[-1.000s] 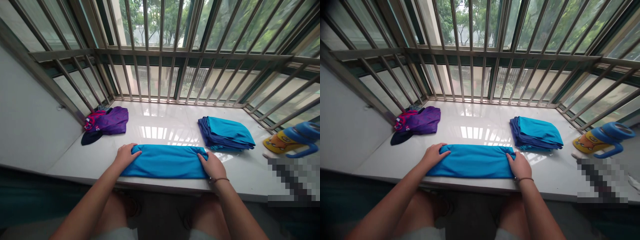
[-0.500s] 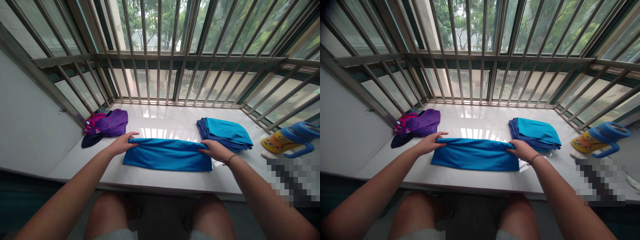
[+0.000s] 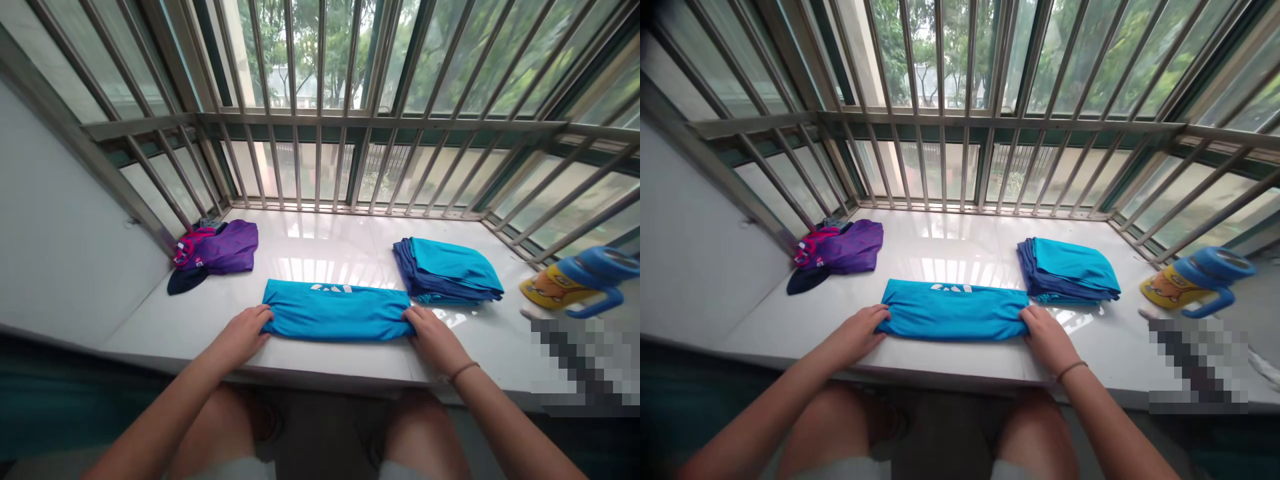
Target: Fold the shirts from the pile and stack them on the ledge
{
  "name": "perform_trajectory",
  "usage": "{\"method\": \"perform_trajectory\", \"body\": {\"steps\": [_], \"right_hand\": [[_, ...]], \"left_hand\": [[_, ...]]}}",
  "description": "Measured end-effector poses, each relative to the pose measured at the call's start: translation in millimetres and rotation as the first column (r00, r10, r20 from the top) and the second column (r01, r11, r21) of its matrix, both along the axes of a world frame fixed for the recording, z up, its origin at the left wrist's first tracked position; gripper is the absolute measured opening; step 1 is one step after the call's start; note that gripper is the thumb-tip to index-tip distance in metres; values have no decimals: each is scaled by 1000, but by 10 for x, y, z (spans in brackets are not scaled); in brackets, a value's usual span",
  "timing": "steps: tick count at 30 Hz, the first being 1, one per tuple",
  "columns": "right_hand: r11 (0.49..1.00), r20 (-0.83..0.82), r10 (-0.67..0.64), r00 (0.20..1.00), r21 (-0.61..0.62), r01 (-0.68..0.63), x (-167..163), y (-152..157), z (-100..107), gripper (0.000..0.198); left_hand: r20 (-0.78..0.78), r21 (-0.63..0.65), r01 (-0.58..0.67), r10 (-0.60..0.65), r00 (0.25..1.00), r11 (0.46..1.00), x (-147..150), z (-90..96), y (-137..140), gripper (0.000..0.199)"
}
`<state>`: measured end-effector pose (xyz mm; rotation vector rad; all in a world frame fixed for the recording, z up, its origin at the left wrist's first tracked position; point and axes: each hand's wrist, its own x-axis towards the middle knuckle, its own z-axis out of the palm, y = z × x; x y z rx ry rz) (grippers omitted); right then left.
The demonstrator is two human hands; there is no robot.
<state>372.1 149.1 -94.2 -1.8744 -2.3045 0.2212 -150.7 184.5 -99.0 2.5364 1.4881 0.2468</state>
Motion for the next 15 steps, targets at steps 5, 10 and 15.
{"method": "perform_trajectory", "body": {"steps": [5, 10, 15], "right_hand": [[987, -106, -141, 984, 67, 149, 5, -40, -144, 42], [947, -216, -247, 945, 151, 282, -275, 130, 128, 41], [948, -320, -53, 946, 282, 149, -846, 444, 576, 46]], "left_hand": [[3, 119, -95, 95, 995, 988, 504, -40, -310, 40], [85, 36, 102, -104, 991, 994, 1428, -253, -511, 61], [44, -78, 86, -82, 996, 993, 1815, -597, -722, 109]]}}
